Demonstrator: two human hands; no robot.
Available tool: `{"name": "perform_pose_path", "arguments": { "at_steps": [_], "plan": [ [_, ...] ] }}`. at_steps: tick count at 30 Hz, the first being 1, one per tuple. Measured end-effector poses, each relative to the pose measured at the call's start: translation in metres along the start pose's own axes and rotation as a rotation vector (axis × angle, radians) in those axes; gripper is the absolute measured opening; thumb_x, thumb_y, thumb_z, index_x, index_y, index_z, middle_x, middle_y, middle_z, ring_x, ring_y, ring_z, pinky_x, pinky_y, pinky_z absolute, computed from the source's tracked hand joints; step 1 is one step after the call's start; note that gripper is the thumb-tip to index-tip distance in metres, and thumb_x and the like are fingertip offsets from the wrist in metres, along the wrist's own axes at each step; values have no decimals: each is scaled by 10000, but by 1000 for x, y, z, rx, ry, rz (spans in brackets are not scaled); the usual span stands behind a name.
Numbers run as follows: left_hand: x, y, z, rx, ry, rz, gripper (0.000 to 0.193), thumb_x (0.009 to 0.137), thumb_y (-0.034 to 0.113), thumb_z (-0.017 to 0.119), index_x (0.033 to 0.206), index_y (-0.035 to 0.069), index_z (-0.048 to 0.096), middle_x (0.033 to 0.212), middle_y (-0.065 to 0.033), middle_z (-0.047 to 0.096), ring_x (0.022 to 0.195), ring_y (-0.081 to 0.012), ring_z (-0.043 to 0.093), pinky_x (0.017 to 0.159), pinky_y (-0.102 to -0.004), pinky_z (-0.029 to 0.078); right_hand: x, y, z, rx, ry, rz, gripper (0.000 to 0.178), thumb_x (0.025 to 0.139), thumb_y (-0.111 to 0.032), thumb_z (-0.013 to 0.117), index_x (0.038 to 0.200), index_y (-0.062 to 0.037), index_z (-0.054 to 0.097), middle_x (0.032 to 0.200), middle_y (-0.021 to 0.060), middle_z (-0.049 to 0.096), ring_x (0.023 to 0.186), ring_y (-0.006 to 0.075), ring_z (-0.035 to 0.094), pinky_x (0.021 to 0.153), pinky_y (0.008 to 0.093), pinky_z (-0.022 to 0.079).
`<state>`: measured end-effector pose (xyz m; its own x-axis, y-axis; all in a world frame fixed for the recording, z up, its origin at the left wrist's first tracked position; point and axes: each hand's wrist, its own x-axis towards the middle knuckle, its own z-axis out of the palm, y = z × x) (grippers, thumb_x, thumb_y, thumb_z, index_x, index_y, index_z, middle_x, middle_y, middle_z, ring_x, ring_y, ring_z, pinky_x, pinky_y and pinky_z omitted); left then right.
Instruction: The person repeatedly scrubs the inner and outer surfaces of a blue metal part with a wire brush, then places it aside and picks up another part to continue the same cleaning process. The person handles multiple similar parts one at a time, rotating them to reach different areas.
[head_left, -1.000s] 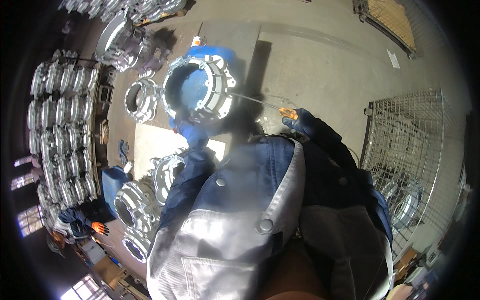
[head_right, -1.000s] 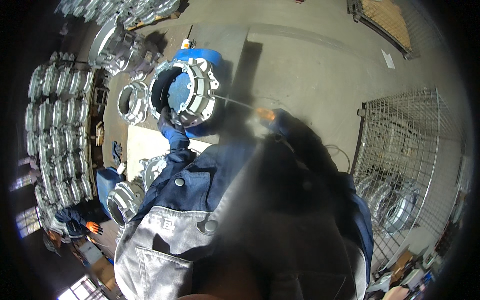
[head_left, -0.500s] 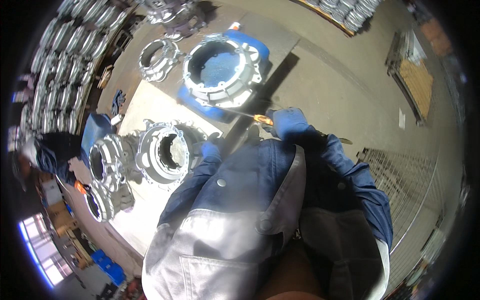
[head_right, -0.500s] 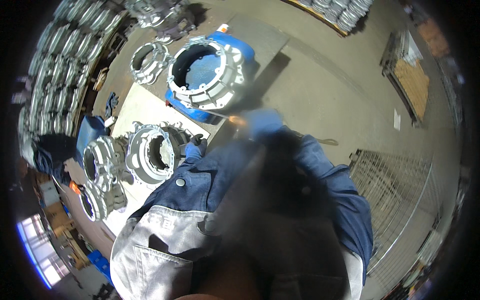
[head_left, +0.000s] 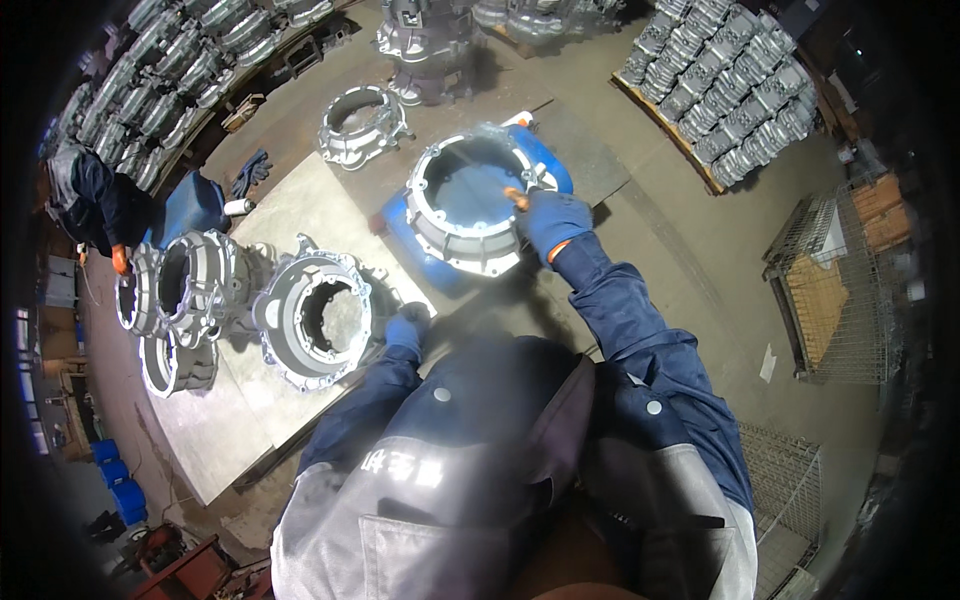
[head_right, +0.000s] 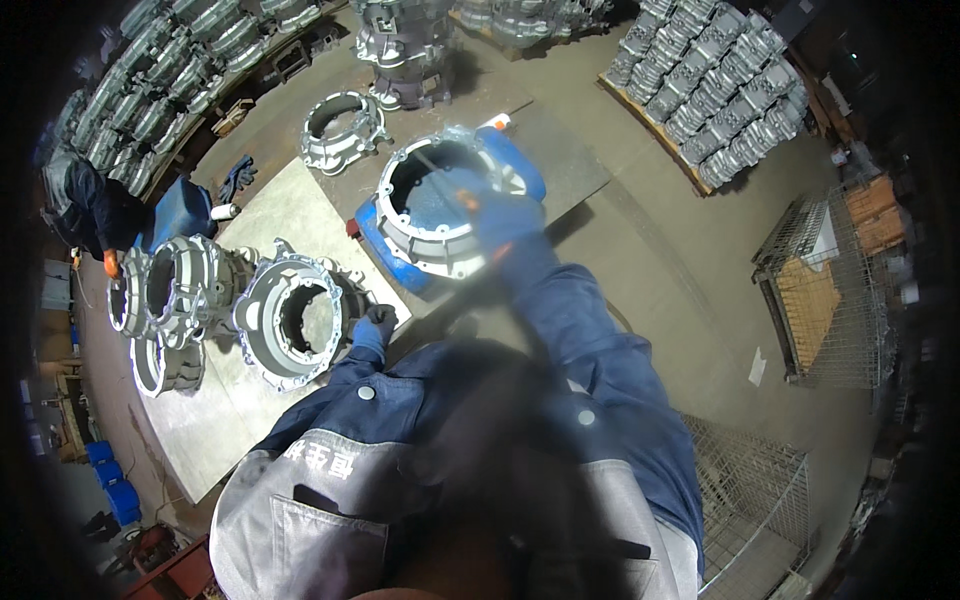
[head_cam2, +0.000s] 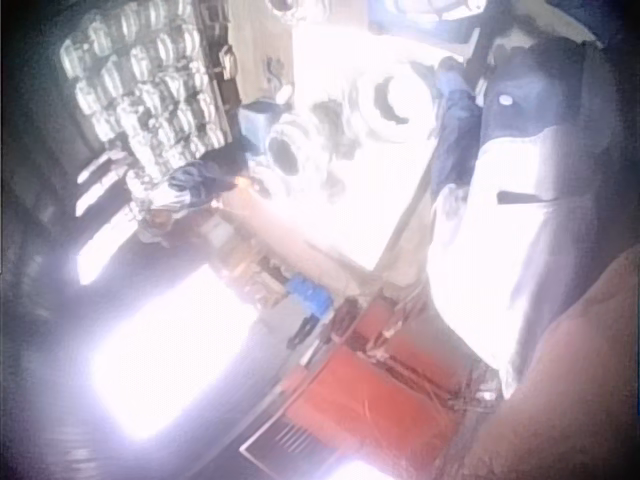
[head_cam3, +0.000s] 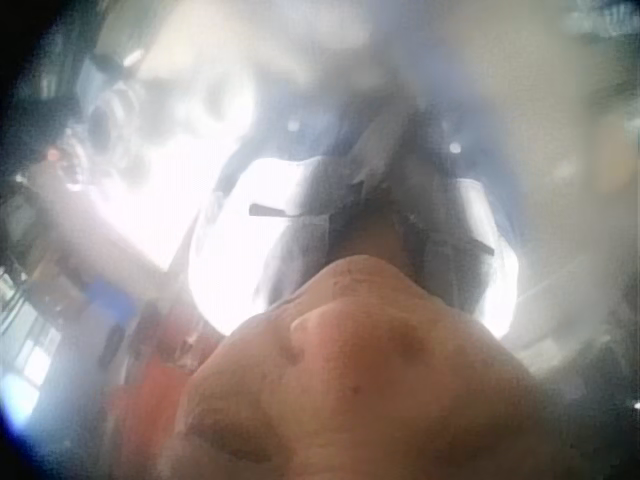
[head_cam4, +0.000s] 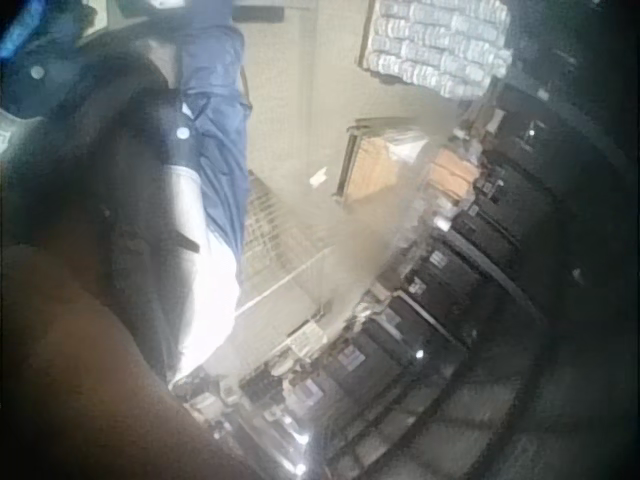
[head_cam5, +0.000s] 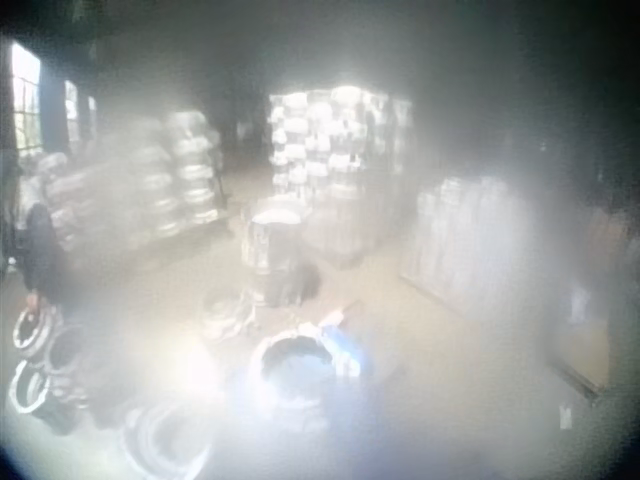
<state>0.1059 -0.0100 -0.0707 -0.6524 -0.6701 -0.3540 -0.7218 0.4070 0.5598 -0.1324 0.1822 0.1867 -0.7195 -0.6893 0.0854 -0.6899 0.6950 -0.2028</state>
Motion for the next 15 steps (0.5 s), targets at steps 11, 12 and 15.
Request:
{"name": "perform_pose_path", "arguments": {
  "at_steps": [11, 12, 15],
  "plan": [
    [98, 113, -92, -1281, 30, -100, 266, 911, 196, 569, 1077, -9, 601, 828, -112, 635, 676, -219, 616, 576, -314, 526, -90, 65, -55, 135, -533, 293, 383, 804, -447, 659, 987, -111, 650, 785, 154, 663, 728, 352, 637, 639, 425, 495],
    [103, 123, -96, -1324, 36, -98, 275, 914, 201, 562, 1087, -10, 595, 841, -121, 632, 684, -226, 617, 579, -317, 529, -91, 65, -62, 153, -508, 249, 385, 802, -447, 661, 987, -109, 650, 784, 155, 663, 723, 354, 633, 637, 421, 494],
    [127, 159, -110, -1586, -122, -13, 342, 927, 238, 490, 1142, -19, 557, 942, -183, 604, 701, -288, 620, 595, -347, 551, -74, 56, -74, 269, -453, 96, 393, 790, -446, 670, 994, -110, 650, 814, 163, 666, 746, 363, 633, 657, 423, 497]
  ]
}}
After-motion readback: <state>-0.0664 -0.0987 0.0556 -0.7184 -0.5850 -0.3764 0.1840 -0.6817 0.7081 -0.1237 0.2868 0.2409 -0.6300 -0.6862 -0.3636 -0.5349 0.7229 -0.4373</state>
